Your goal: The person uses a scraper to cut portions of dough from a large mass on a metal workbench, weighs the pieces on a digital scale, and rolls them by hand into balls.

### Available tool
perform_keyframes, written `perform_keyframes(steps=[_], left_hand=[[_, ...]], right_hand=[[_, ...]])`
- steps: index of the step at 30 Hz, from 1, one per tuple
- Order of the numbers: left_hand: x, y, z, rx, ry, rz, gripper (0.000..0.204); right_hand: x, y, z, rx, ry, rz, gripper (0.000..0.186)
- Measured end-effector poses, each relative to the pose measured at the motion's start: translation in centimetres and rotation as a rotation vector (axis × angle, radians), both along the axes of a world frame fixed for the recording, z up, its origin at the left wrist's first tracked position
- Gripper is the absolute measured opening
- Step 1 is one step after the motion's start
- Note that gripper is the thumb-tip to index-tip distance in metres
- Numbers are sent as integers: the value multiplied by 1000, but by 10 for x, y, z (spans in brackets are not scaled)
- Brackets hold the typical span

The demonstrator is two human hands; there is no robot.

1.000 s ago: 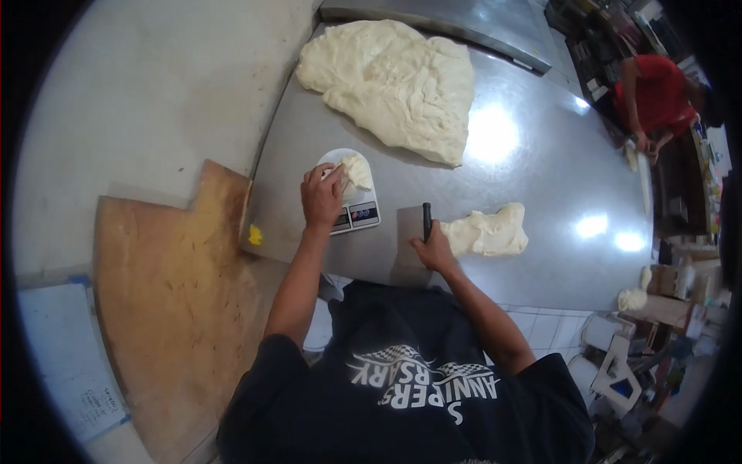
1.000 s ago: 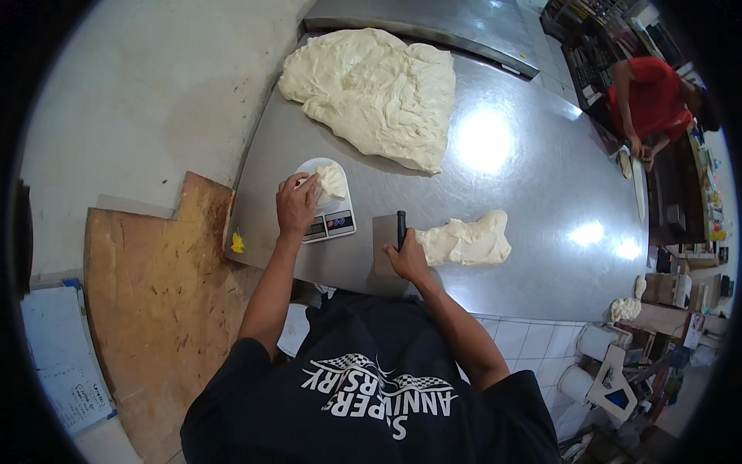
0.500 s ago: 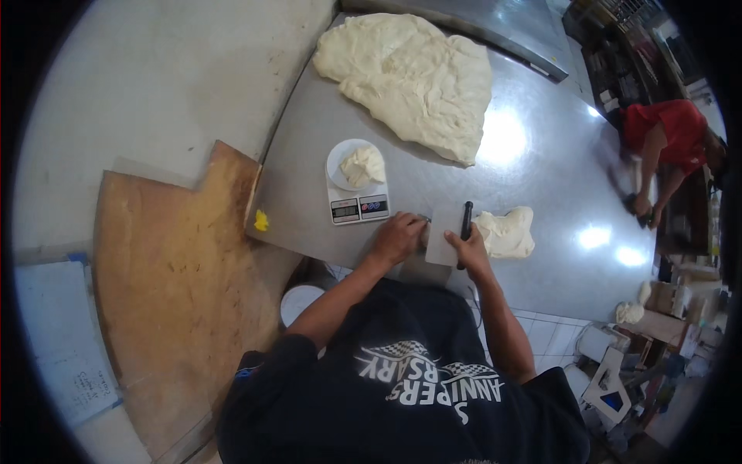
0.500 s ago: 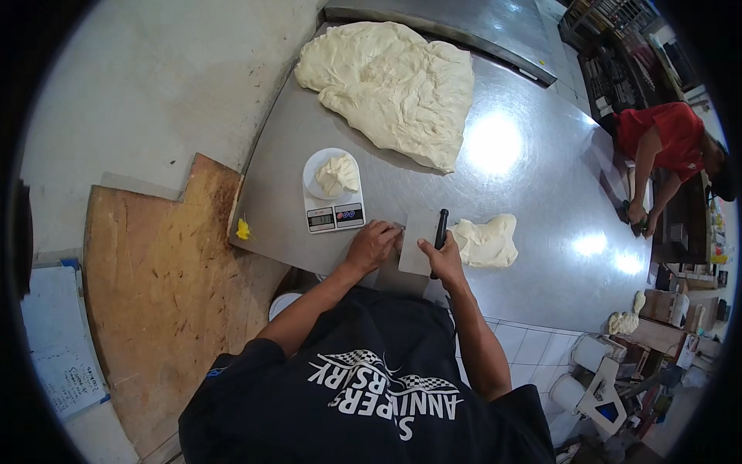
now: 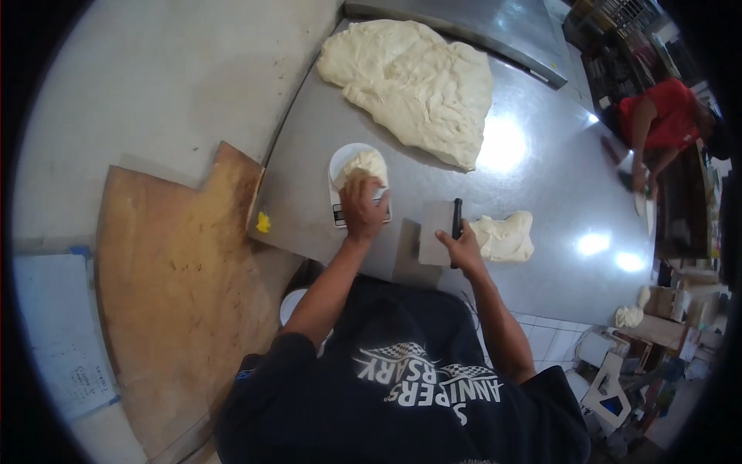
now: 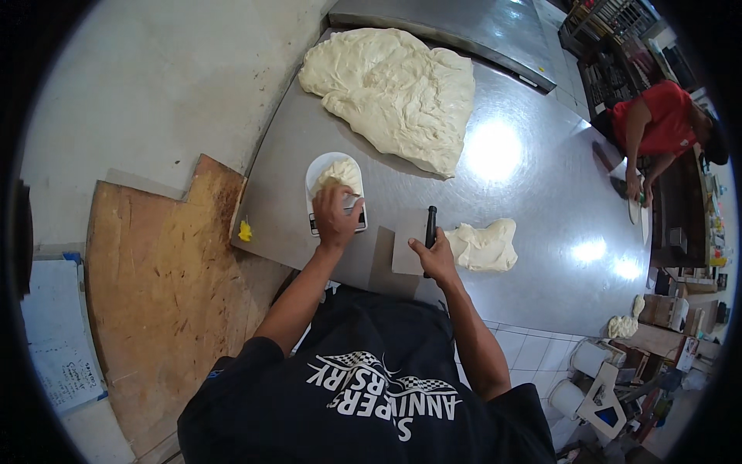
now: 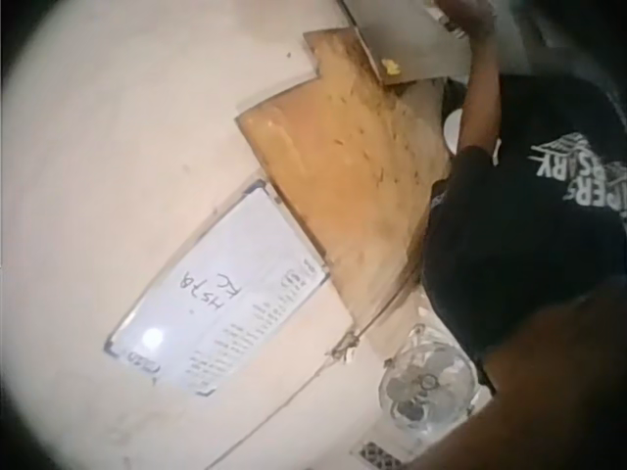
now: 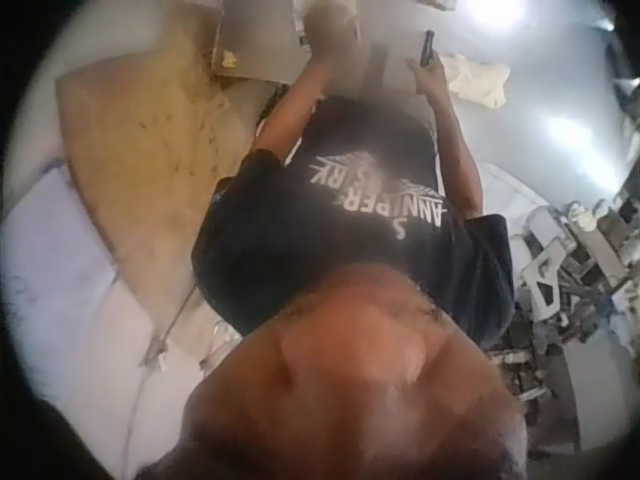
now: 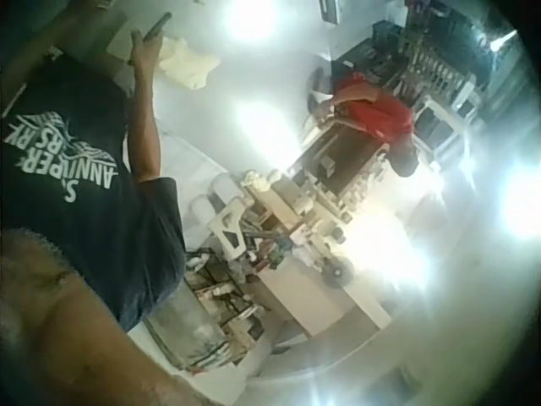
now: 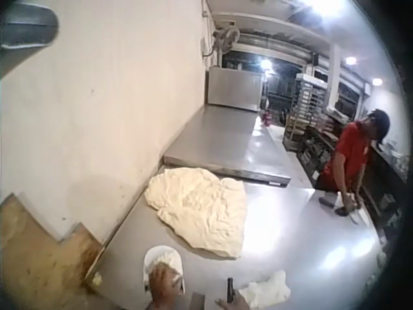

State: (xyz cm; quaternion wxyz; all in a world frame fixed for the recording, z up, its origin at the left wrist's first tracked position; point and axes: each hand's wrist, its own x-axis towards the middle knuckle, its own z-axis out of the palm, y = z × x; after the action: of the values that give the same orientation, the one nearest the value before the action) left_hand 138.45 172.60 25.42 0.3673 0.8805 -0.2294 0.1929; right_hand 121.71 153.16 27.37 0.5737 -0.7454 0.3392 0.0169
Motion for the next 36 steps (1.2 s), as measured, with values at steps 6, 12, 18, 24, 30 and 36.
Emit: perform_keyframes(steps=[6, 12, 18, 24, 30, 36], left_hand=[[16, 12, -7, -17, 57, 103, 31], [24, 16, -6, -57, 10, 58, 15], [23, 21, -1, -205, 119, 47, 15], [-26, 20, 35, -259, 147, -384, 11], [-75, -12, 2, -103, 143, -645, 17], [-63, -30, -48, 51, 236, -689, 25]], right_hand=[[38, 13, 21, -237, -96, 200, 44], [91, 30, 30, -318, -222, 337, 43], [125, 40, 25, -394, -192, 426, 44], [150, 31, 11, -409, -332, 435, 42], [147, -16, 34, -194, -420, 214, 35], [91, -42, 49, -257, -275, 175, 37]])
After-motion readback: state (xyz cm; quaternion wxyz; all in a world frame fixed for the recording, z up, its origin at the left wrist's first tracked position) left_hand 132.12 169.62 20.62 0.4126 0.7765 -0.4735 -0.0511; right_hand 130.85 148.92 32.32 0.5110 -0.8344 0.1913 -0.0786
